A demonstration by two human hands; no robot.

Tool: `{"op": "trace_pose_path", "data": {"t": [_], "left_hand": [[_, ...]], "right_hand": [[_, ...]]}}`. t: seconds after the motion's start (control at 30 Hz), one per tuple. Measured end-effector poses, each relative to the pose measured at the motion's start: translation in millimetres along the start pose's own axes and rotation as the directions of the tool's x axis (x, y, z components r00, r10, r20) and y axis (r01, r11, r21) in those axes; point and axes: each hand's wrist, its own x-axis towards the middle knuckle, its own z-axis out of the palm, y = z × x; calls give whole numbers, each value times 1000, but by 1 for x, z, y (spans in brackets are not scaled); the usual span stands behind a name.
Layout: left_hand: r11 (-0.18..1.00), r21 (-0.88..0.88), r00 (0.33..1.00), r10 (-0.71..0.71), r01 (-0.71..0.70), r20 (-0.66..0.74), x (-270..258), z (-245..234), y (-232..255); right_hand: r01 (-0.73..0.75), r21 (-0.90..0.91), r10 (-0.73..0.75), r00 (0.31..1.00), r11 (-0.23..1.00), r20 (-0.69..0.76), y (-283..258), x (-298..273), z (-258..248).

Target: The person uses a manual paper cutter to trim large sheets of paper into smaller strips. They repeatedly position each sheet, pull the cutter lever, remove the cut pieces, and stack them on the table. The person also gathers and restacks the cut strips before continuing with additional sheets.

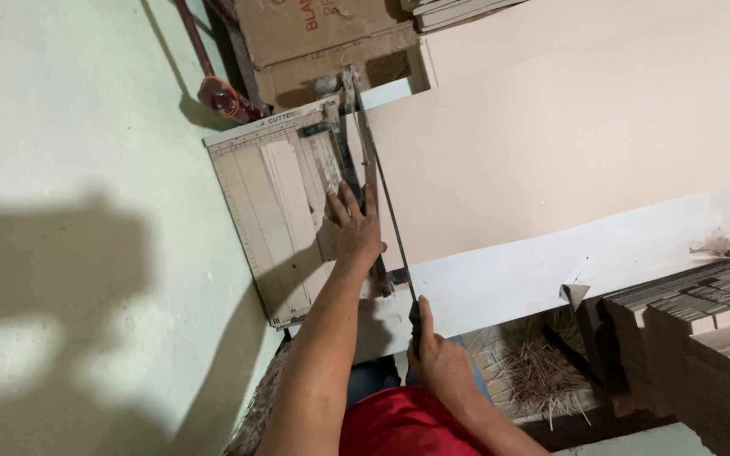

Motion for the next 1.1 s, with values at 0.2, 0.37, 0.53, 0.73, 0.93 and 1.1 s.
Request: {"op": "trace_pose_path", "data": {"t": [0.2,0.37,0.53,0.73,0.93,1.1], "left_hand": [[1000,8,1000,-10,10,0,-5,1,1],[961,261,991,113,-89,-77,-33,-28,-3],[807,357,838,535,-471,-104,-8,34,-15],[595,555,695,718,-582,-42,-48,41,-64],[672,538,810,586,-509,34,-29,63,-145],[755,485,835,544,-442,-86,-62,8,-119]], "right_hand": [[19,-24,-22,985,1000,-169,46,39,76],[-134,478,53,982,868,179,-24,-38,-105],[-220,560,81,962,799,262,-13,-39,-143],[-217,953,428,897,210,110,97,73,-49],[-43,955,409,897,-292,165,138,120,-48],[77,936,379,923,-343,63,169,108,-15]]}}
